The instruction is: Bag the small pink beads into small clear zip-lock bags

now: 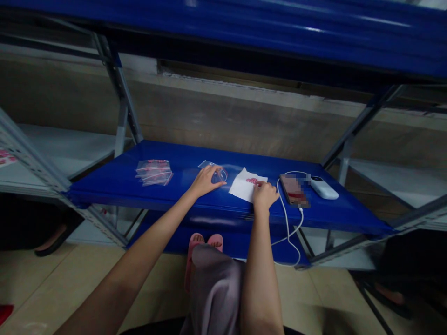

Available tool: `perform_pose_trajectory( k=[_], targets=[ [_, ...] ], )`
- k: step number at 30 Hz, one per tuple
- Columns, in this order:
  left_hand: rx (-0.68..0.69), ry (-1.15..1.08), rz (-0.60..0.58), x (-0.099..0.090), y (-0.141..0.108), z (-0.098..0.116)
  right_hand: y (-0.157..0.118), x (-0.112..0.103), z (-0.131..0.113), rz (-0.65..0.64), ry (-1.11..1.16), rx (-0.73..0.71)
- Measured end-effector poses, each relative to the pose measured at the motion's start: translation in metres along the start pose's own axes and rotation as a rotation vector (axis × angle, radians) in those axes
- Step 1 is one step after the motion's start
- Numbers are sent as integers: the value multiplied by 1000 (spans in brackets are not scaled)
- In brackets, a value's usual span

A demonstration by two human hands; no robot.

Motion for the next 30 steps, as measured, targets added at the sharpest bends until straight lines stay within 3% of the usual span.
perform_pose_trajectory(
  k=[14,19,22,24,27,30],
  targets=[
    [12,15,-10,1,0,0,7,0,4,-44,-18,94],
    [19,14,-3,1,-1,0,17,-28,1,-4,169,64],
    [23,19,-7,2,-1,-1,21,-50,-32,-81,460,-125],
    [39,21,-16,3,-1,1,14,-65,-63,-114,528,-290],
    [47,19,-1,2,-2,1,-4,-74,-101,-161,428,-452],
    [38,22,24,0,-3,0,-16,-67,-115,-197,295,-457]
  ],
)
Point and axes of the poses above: each hand's wrist, its own y-axis towards the middle knuckle, its own x-axis out of the palm, z = x × y, the point moved 10 cm from there along y, towards the middle knuckle, and after that the axes turned 13 degrees about -y, right-handed, at the moved point
